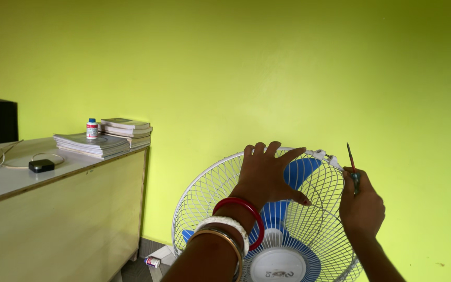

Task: The person uses a screwdriver to loosen and tighten screws on the rear housing of a standing electric fan. They repeatedly adjust the same screw while holding the fan head steady, without removing the cover or completing the repair.

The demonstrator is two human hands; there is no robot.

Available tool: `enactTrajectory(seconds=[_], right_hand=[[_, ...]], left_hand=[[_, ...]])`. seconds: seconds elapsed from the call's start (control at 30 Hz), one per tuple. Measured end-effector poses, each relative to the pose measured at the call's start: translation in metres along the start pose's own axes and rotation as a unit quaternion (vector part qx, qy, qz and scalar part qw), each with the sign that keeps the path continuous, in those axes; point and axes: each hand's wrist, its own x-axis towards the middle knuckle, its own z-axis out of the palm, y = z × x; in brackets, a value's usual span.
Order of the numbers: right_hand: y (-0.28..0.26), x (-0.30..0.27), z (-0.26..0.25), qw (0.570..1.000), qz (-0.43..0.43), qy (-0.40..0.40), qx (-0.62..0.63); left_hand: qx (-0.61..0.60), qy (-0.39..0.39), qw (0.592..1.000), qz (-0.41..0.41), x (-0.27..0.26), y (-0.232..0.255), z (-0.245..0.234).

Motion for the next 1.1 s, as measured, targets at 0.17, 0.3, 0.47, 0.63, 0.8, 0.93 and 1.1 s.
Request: enactTrajectory(seconds=[0.17, 0.3, 0.47, 0.63, 0.8, 0.93, 1.1], right_hand=[[0.012, -0.039, -0.001, 0.993, -0.087, 0.059, 0.057], [0.004, -0.049, -0.01, 0.998, 0.017, 0.006, 0.053], [-0.013, -0.063, -0.024, 0.993, 0.05, -0.018, 0.106], [-0.03, -0.071, -0.02, 0.979, -0.151, 0.065, 0.124], [-0.038, -0.051, -0.012, 0.992, 0.017, -0.051, 0.116], [-0.02, -0.041, -0.019, 0.995, -0.056, -0.027, 0.079], [-0.004, -0.033, -0.02, 0.997, 0.001, -0.067, 0.044]], left_hand=[[0.001, 0.0, 1.0, -0.022, -0.004, 0.015, 0.0], [-0.01, 0.014, 1.0, -0.023, -0.009, 0.022, 0.002], [-0.01, 0.027, 0.999, -0.04, -0.008, 0.017, 0.005], [0.013, 0.005, 0.997, -0.073, 0.0, 0.026, 0.012], [0.117, 0.036, 0.989, -0.078, 0.008, 0.058, 0.025], [0.061, 0.027, 0.997, -0.026, 0.005, 0.056, 0.029], [-0.04, 0.076, 0.996, 0.036, -0.004, 0.028, 0.026]])
